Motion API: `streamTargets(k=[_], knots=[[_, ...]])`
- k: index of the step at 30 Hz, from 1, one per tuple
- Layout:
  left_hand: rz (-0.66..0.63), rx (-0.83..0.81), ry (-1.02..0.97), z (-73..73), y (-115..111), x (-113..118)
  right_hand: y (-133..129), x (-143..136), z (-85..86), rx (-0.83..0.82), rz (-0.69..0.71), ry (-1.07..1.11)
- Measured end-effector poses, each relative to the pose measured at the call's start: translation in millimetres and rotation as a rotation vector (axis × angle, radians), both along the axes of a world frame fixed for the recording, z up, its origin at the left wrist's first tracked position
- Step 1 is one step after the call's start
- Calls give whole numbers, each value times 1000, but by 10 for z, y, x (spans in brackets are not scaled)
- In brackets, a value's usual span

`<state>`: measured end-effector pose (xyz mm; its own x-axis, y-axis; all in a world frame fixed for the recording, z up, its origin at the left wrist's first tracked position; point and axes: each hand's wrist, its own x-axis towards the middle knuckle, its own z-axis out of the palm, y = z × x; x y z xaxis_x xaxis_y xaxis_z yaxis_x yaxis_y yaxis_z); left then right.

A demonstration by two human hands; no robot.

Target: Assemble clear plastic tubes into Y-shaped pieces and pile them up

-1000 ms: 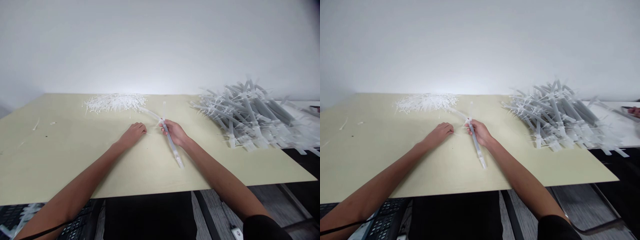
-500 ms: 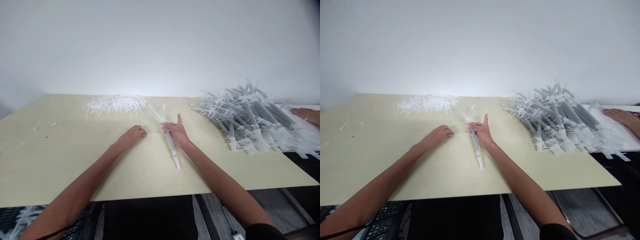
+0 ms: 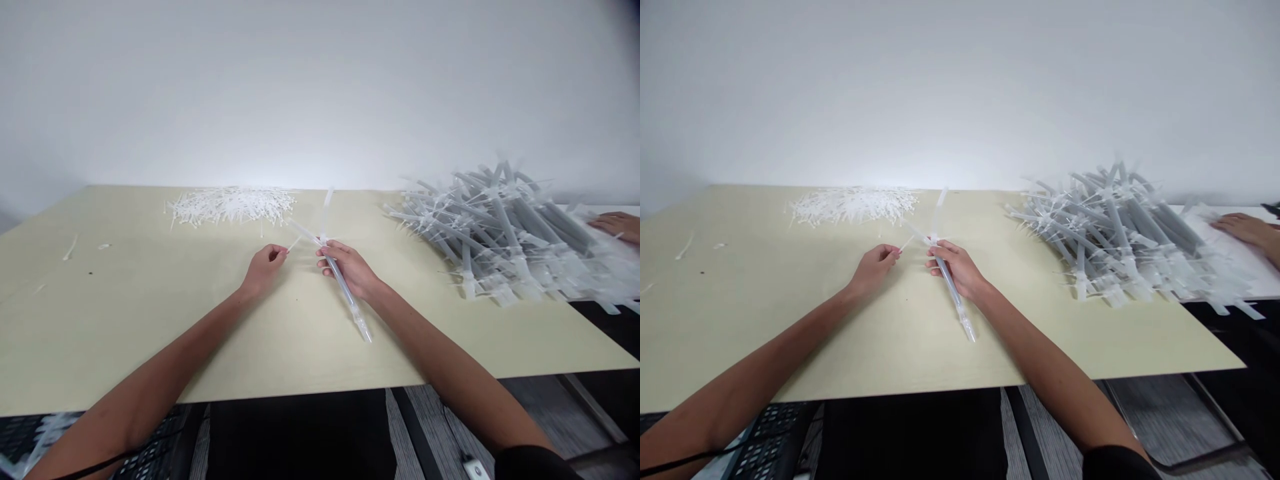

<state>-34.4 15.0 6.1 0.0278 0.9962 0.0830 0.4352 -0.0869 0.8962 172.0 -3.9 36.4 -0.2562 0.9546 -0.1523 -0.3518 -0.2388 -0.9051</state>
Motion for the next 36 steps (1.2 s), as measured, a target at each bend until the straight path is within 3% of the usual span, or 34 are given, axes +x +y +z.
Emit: streamTargets(k=[5,11,23,29,36], knots=[[-80,-28,-97,70,-57,44,-22,-34,-15,46,77,-22],[-220,-51,-159,82,-122,127,-41,-99,-12,-27,127,55],[-286,-26,-124,97,-154,157,-1,-72,20,-113,238,195],[-302,-71,-141,168,-207,183,1,-107,-8,-125,184,98],[-311,-164,-300,114,-215,190,-4,-93,-31,-23,120,8]])
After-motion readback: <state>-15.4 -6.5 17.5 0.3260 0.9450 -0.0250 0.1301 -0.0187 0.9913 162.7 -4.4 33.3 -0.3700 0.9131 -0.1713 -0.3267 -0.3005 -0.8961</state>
